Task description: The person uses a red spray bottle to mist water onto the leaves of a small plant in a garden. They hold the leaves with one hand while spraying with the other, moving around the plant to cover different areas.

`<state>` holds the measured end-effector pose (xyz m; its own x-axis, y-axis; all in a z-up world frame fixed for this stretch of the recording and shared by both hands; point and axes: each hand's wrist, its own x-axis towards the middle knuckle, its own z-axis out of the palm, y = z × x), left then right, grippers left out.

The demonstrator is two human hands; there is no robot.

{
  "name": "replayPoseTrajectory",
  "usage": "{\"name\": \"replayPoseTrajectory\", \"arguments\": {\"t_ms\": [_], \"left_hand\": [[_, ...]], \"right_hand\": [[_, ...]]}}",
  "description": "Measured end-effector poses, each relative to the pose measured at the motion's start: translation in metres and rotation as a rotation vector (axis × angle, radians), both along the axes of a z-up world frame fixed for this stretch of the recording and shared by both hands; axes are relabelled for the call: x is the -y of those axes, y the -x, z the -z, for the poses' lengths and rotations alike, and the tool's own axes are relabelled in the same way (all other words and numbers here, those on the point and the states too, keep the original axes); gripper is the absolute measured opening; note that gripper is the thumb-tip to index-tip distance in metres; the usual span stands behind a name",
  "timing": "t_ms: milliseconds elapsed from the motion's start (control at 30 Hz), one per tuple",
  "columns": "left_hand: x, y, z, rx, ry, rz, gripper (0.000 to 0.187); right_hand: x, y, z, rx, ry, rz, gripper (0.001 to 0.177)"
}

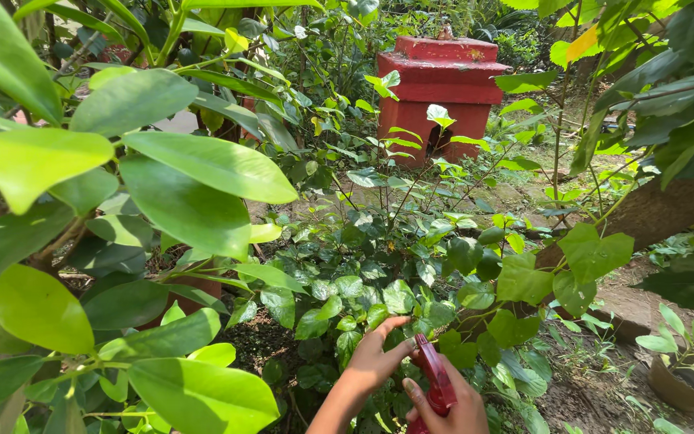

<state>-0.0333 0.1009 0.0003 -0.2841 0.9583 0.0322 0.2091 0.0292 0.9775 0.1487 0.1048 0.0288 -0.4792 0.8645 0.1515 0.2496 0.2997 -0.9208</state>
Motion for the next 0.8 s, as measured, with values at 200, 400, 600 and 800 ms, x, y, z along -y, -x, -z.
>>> {"name": "replayPoseTrajectory", "arguments": {"t_ms": [200, 400, 600, 800], "left_hand": [[-0.014, 0.008, 0.008, -0.072, -0.113, -0.028, 0.057], [-0.003, 0.000, -0.026, -0.031, -0.043, -0.019, 0.061], [0.000, -0.009, -0.040, 0.044, -0.023, -0.038, 0.058], [-0.006, -0.014, -0.038, 0.209, -0.089, -0.018, 0.053]], "right_hand": [[-0.005, -0.006, -0.005, 0.038, 0.084, 0.037, 0.053], [-0.011, -0.012, -0.010, 0.029, 0.113, 0.098, 0.041], [-0.016, -0.013, -0.009, 0.011, 0.090, 0.067, 0.038], [-0.030, -0.020, 0.015, 0.029, 0.090, 0.065, 0.036]]}}
